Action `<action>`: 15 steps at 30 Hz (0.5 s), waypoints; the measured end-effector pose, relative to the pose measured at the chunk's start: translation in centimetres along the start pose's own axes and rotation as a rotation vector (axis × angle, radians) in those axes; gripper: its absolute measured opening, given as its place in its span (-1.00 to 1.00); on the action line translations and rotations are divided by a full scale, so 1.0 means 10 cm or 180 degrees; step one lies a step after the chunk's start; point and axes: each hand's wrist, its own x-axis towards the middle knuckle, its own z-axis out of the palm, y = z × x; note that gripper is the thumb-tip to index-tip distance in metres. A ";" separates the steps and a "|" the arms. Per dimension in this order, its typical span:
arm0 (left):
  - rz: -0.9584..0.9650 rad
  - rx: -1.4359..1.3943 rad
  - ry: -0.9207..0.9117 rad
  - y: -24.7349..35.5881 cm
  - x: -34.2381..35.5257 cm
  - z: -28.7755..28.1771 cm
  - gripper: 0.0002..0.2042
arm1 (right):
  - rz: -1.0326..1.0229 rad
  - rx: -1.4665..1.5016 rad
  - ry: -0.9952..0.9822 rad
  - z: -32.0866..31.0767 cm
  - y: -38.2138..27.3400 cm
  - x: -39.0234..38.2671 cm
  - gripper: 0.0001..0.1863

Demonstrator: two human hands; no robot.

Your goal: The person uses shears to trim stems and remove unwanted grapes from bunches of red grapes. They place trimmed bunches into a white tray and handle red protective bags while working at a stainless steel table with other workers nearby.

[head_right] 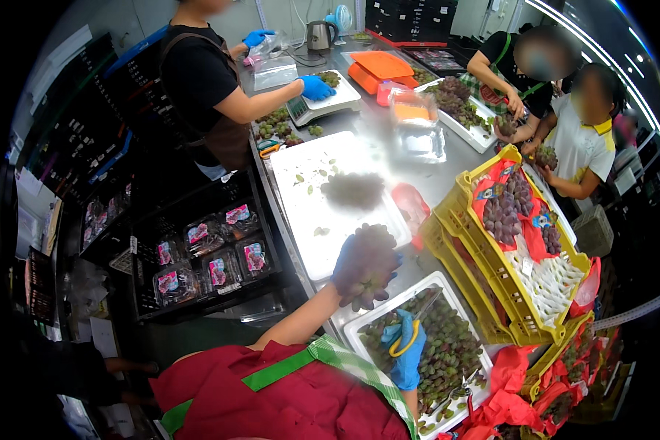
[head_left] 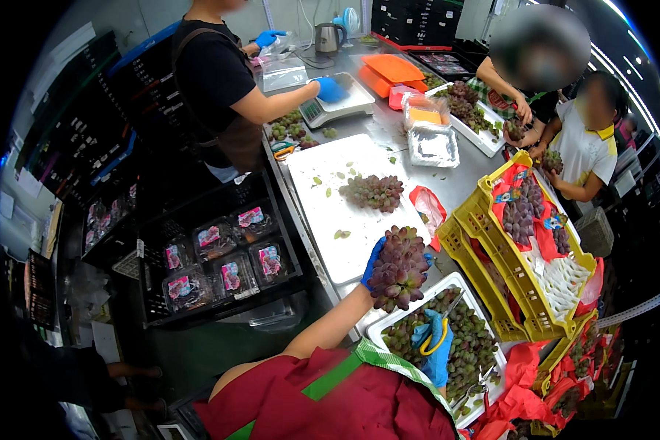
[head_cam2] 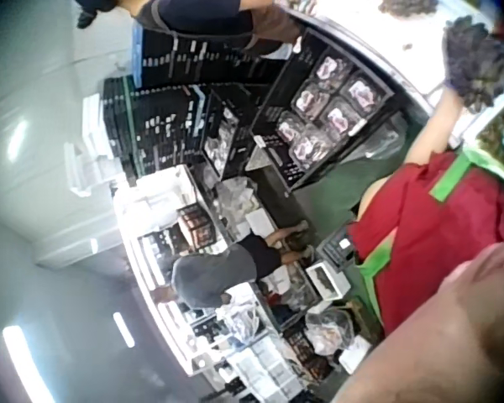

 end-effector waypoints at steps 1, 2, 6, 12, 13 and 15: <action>0.0062 0.0106 -0.0102 0.02 -0.05 -0.01 -0.77 | -0.0015 -0.0007 -0.0065 0.00 -0.01 -0.02 -0.70; -0.0235 -0.0413 -0.0126 0.07 -0.10 -0.03 -0.75 | -0.0031 -0.0012 -0.0130 0.00 -0.01 -0.04 -0.70; -0.1762 -0.3062 0.0060 0.44 -0.25 0.09 -0.67 | -0.0036 0.0136 -0.0254 -0.10 0.03 -0.15 -0.70; -0.1506 -0.5287 -0.0890 0.08 -0.36 0.32 -0.41 | 0.0291 0.0011 0.0211 -0.26 -0.09 -0.41 -0.71; -0.1887 -0.6285 -0.0849 0.19 -0.38 0.41 -0.42 | 0.0099 0.0307 0.0212 -0.33 -0.04 -0.43 -0.71; -0.2552 -0.8268 -0.0398 0.38 -0.44 0.50 -0.44 | 0.0086 0.0326 0.0394 -0.41 -0.03 -0.49 -0.73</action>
